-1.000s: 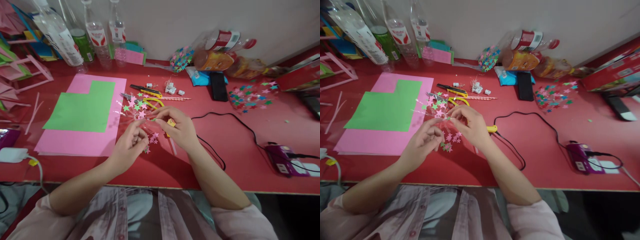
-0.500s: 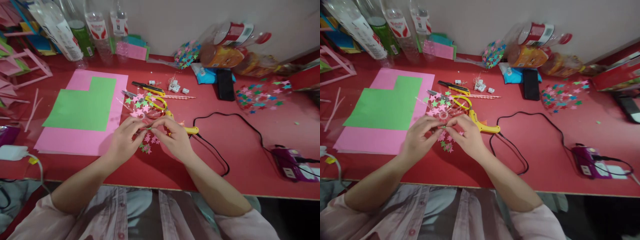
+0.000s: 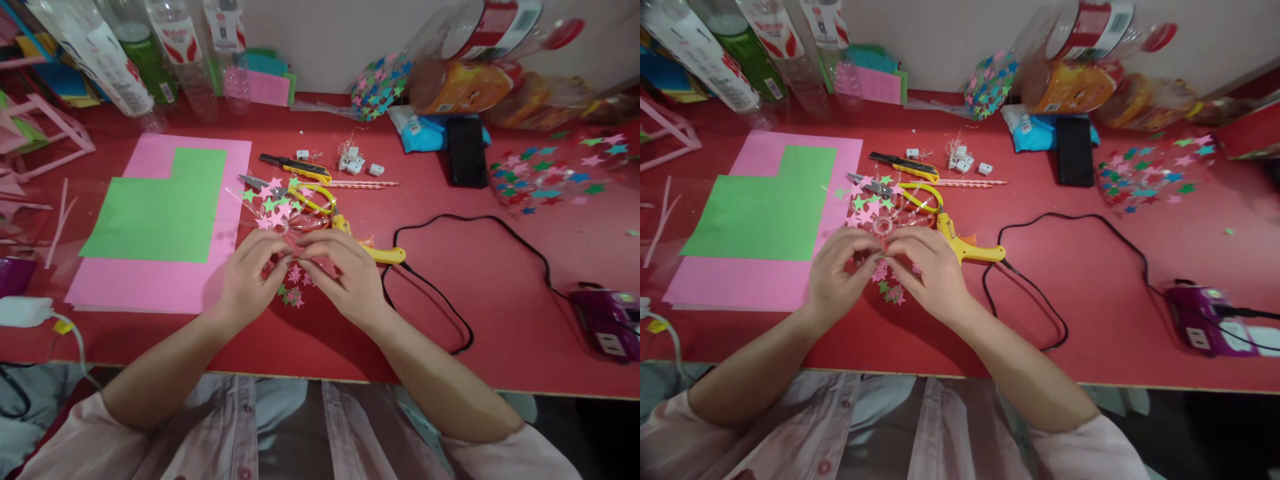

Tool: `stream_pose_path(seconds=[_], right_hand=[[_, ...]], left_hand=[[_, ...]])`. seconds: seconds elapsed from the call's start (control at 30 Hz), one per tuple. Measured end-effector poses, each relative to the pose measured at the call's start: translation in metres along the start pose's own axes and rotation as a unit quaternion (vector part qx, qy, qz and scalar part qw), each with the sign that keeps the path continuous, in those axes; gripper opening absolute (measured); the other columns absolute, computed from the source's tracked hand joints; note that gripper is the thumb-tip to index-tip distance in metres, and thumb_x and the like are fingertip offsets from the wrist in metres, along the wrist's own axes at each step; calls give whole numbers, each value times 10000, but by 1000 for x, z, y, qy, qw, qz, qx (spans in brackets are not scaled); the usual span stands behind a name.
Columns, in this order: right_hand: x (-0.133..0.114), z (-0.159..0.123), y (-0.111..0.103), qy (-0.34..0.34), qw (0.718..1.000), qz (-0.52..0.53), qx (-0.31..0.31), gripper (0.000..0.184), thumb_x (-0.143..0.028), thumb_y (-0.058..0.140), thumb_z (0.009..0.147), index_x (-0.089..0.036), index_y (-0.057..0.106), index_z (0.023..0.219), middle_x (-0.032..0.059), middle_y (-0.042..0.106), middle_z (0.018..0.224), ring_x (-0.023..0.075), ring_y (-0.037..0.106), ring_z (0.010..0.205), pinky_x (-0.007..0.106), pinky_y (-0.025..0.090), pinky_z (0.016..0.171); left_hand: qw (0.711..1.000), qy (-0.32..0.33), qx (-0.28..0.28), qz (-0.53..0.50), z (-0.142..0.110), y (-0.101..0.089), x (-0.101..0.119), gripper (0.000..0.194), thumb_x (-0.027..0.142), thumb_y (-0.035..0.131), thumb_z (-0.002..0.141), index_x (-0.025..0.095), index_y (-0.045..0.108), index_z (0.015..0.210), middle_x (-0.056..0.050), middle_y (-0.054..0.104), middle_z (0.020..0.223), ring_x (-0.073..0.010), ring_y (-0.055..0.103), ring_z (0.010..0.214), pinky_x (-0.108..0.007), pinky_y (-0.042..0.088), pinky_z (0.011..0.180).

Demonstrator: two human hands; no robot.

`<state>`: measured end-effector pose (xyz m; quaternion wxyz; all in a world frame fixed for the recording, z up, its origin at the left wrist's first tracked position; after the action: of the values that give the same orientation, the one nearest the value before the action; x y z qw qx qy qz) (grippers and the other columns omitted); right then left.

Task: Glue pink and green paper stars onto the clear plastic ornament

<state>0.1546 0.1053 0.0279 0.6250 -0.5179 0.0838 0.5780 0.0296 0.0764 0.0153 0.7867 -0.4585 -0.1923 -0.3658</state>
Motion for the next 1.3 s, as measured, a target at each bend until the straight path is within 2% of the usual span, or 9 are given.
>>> stream_pose_path(seconds=[0.07, 0.2, 0.37, 0.47, 0.57, 0.77, 1.17, 1.3], right_hand=[[-4, -2, -2, -41, 998, -45, 17, 62, -197, 573, 868, -229, 626, 868, 38, 658, 1004, 174, 609, 958, 337, 472, 822], [-12, -7, -4, -117, 985, -117, 44, 102, -173, 599, 837, -263, 637, 865, 8, 658, 903, 166, 594, 866, 340, 455, 788], [-19, -10, -4, -187, 965, -169, 65, 159, -151, 614, 819, -305, 650, 814, -28, 671, 795, 156, 609, 782, 355, 486, 779], [-24, -10, -6, -217, 953, -194, 84, 159, -124, 642, 795, -282, 650, 808, -14, 671, 776, 153, 607, 747, 349, 506, 763], [-24, -10, -7, -225, 948, -205, 94, 148, -111, 680, 762, -242, 651, 825, 8, 662, 750, 158, 598, 737, 343, 514, 763], [-21, -10, -6, -220, 950, -203, 88, 159, -144, 647, 804, -302, 640, 795, -32, 652, 770, 144, 587, 759, 343, 506, 758], [-23, -12, -5, -231, 941, -223, 105, 119, -131, 668, 787, -227, 621, 839, -12, 655, 777, 141, 591, 761, 337, 527, 788], [-22, -11, -4, -222, 945, -217, 100, 127, -140, 659, 794, -239, 612, 858, -10, 654, 790, 146, 580, 771, 339, 515, 799]], left_hand=[[1000, 2, -1, 7, 0, 0, 0, 70, 137, 552, 847, 192, 595, 842, -27, 655, 851, -128, 587, 787, -247, 476, 663], [1000, 7, -6, 14, 0, 1, 2, 107, 136, 514, 858, 203, 597, 857, -27, 687, 874, -150, 626, 867, -297, 507, 786], [1000, 13, -13, 13, -1, 3, 4, 158, 111, 513, 839, 209, 611, 914, -32, 706, 937, -160, 641, 935, -329, 519, 858], [1000, 14, -18, 18, -2, 4, 4, 169, 121, 526, 841, 205, 620, 953, -44, 707, 982, -166, 639, 963, -341, 514, 887], [999, 16, -18, 21, -3, 3, 6, 154, 149, 533, 856, 202, 626, 966, -52, 706, 992, -169, 641, 963, -339, 518, 883], [999, 34, -19, 18, -4, 2, 10, 161, 128, 545, 855, 184, 625, 983, -63, 708, 1001, -164, 641, 981, -313, 515, 893], [999, 51, -5, 14, -4, 1, 13, 130, 107, 557, 846, 171, 622, 938, -57, 714, 948, -152, 654, 930, -299, 536, 855], [999, 47, -2, 13, -2, 0, 13, 125, 111, 556, 845, 186, 619, 923, -47, 715, 931, -156, 659, 907, -309, 544, 830]])
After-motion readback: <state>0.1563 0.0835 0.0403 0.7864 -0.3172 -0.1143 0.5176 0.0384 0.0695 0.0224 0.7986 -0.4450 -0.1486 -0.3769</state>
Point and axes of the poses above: each hand's wrist, its own z-axis towards the middle knuckle, its own y-axis out of the palm, x = y × z, the point moved 8 cm from there along z, towards the middle knuckle
